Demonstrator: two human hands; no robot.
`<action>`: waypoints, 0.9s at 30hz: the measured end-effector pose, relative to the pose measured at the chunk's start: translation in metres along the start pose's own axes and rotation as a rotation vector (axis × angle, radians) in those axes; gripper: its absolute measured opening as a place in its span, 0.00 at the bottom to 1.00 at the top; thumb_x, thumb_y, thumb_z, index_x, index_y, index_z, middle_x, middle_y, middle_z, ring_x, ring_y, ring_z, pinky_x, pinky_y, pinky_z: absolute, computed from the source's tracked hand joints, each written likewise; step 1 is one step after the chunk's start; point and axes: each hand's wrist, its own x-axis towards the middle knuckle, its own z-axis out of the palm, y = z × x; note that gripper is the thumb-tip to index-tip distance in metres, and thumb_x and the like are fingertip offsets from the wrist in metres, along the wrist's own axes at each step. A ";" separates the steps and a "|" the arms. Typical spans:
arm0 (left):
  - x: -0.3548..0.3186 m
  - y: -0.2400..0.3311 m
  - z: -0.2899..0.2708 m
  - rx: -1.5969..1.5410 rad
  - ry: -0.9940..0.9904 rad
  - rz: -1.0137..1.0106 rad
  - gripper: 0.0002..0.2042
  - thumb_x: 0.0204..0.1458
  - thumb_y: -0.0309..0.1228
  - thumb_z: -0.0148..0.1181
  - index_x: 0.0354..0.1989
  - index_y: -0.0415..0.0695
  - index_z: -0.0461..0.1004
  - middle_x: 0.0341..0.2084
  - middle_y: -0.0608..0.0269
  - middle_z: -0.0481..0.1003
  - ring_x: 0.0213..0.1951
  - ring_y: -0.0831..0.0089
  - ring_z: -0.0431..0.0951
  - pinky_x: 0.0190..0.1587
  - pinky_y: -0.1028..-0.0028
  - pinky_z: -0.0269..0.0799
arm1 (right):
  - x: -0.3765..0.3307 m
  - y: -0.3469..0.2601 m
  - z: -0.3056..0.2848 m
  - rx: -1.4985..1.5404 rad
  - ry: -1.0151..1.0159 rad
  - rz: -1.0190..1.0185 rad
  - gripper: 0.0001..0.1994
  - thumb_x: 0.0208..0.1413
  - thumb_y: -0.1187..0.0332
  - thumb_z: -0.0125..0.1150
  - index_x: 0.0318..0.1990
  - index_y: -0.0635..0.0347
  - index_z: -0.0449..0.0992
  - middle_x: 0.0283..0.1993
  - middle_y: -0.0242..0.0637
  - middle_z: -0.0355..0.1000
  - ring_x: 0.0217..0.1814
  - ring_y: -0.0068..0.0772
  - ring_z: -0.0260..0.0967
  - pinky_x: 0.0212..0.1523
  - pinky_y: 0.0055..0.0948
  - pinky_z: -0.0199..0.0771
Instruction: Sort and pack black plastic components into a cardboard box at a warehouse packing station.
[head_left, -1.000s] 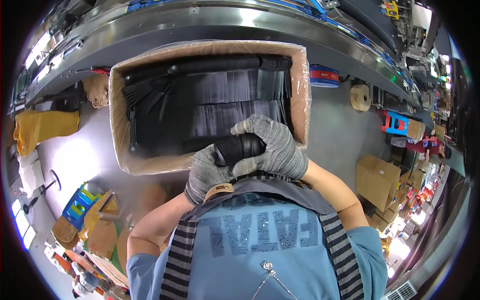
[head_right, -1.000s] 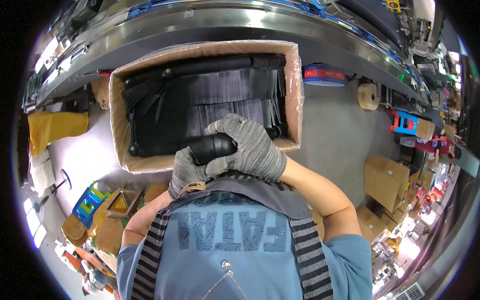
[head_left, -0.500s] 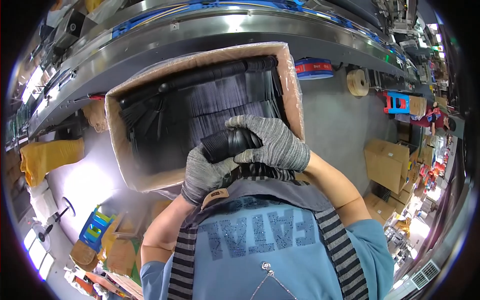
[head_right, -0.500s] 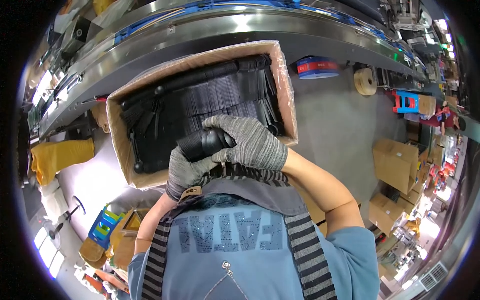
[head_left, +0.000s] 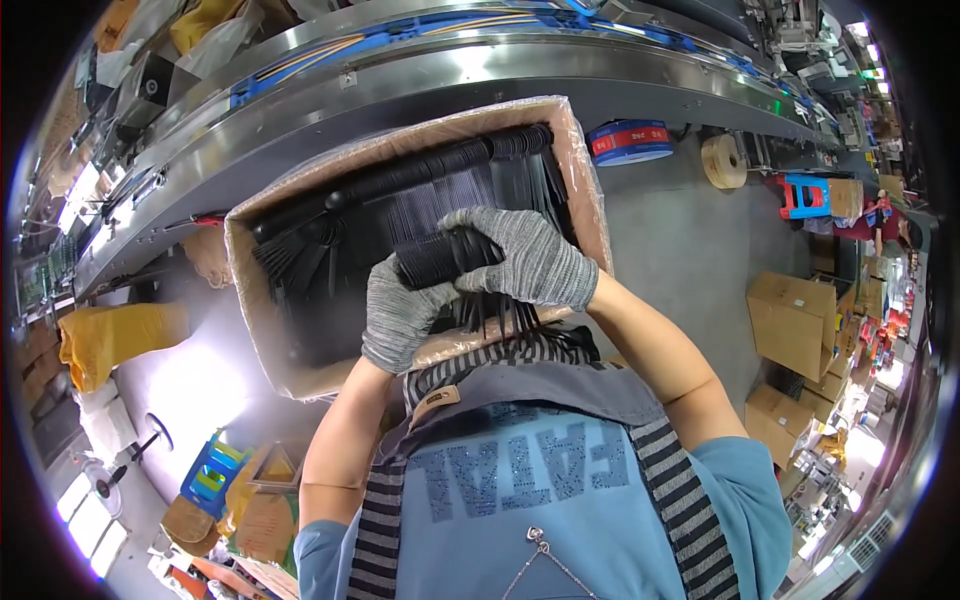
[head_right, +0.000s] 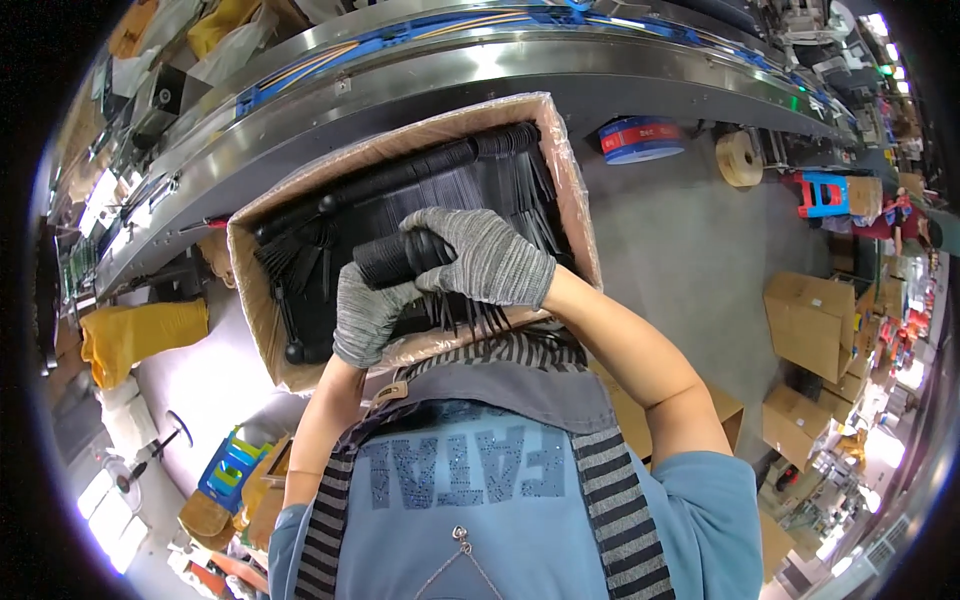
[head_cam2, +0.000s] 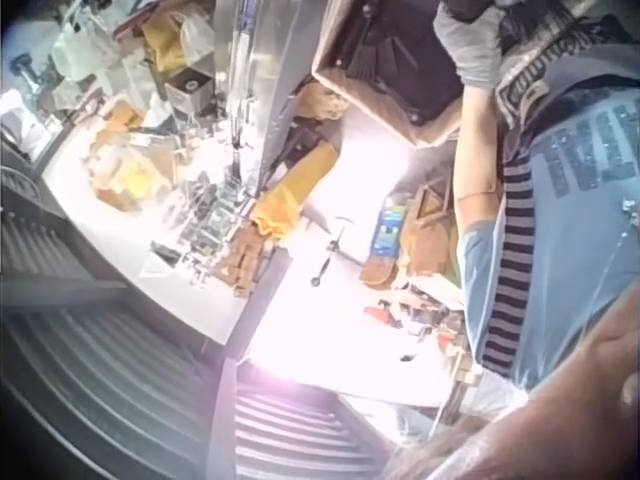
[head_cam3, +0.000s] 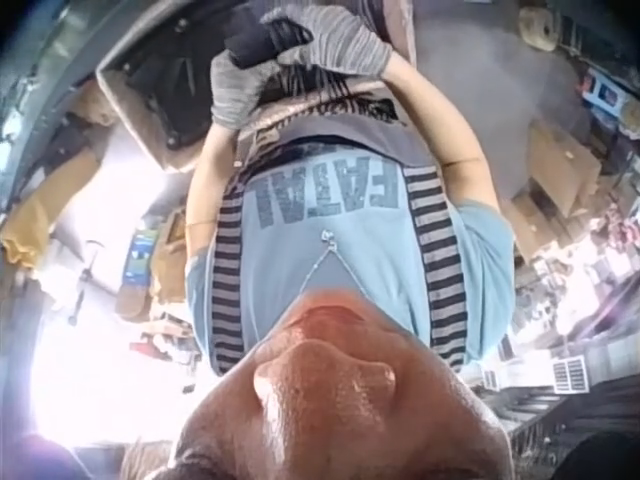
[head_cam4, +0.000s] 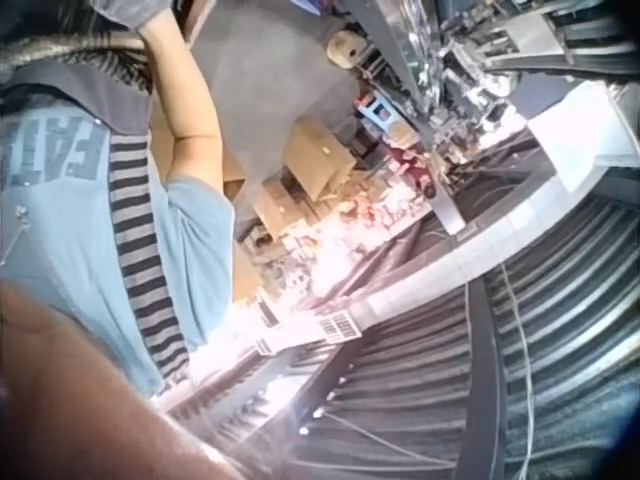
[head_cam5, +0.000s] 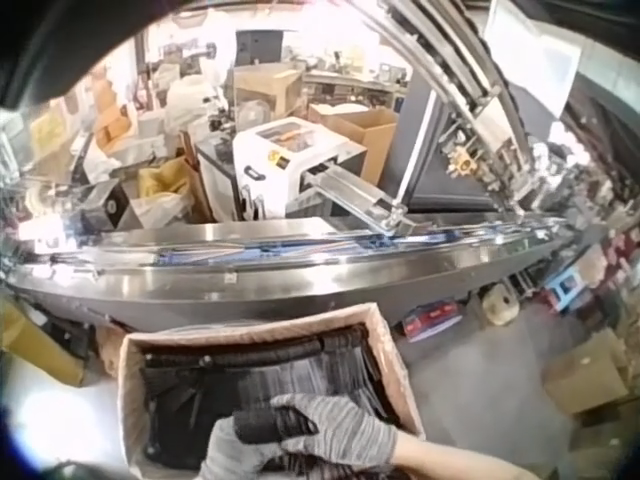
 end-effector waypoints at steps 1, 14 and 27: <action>-0.002 -0.001 -0.003 -0.054 -0.051 -0.068 0.15 0.38 0.19 0.69 0.38 0.36 0.77 0.32 0.61 0.79 0.32 0.77 0.78 0.38 0.75 0.75 | 0.000 0.002 0.000 0.011 -0.020 -0.010 0.27 0.39 0.64 0.70 0.50 0.58 0.70 0.42 0.50 0.73 0.46 0.48 0.72 0.49 0.37 0.71; -0.004 0.016 -0.009 -0.093 -0.184 -0.154 0.17 0.39 0.21 0.68 0.41 0.35 0.76 0.33 0.64 0.79 0.34 0.79 0.76 0.38 0.76 0.73 | 0.001 0.005 0.008 0.070 -0.016 -0.011 0.25 0.41 0.61 0.70 0.47 0.60 0.72 0.40 0.49 0.74 0.43 0.47 0.73 0.46 0.37 0.72; -0.018 0.011 0.003 -0.205 -0.201 -0.434 0.19 0.38 0.25 0.73 0.41 0.37 0.75 0.34 0.63 0.79 0.35 0.77 0.77 0.40 0.77 0.74 | -0.008 0.009 0.014 0.124 -0.197 0.112 0.36 0.37 0.59 0.73 0.56 0.60 0.65 0.46 0.50 0.72 0.48 0.47 0.71 0.52 0.35 0.69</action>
